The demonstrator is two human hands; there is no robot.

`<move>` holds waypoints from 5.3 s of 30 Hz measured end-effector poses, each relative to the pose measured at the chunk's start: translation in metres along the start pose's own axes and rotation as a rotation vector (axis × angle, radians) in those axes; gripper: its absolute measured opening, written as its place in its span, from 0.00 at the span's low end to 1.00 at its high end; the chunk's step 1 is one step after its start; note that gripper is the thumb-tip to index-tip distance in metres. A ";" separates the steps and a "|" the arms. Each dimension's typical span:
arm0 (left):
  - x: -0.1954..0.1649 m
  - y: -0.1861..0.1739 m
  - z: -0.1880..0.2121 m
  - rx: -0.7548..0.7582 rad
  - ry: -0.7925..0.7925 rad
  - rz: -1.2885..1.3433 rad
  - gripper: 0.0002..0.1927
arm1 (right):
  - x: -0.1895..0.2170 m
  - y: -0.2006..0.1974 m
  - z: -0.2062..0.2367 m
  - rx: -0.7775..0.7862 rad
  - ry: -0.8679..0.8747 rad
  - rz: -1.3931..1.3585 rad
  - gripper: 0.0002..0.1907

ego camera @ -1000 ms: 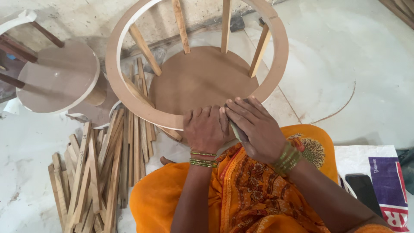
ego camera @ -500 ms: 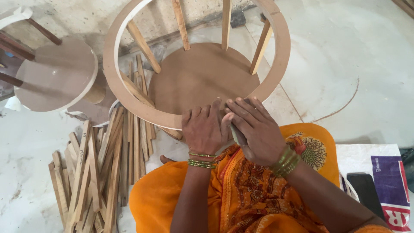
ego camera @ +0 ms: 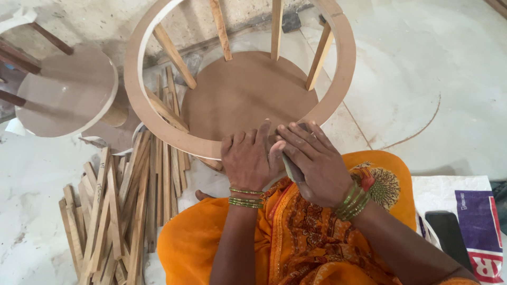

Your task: The person sits on the floor holding a round wooden furniture frame with spindle legs in their lap and sands its curved rim using a sanding block, working around the edge and rotating the frame to reach different sections.

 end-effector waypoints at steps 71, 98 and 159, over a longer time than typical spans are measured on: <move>0.031 -0.013 -0.017 -0.039 -0.194 0.035 0.17 | 0.014 0.017 -0.012 0.029 -0.009 -0.023 0.41; 0.031 -0.015 -0.017 -0.061 -0.186 0.045 0.18 | 0.008 0.004 0.002 0.101 0.025 0.012 0.46; 0.030 -0.019 -0.019 -0.086 -0.170 0.038 0.18 | -0.052 -0.012 -0.017 -0.099 0.086 -0.094 0.23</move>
Point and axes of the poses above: each hand's wrist, its own z-axis away from the middle knuckle, its own y-axis out of the palm, x = y × z, the point moved 3 cm from there along -z, towards the middle knuckle, and after that the axes turned 9 degrees about -z, right-handed, at the moved point
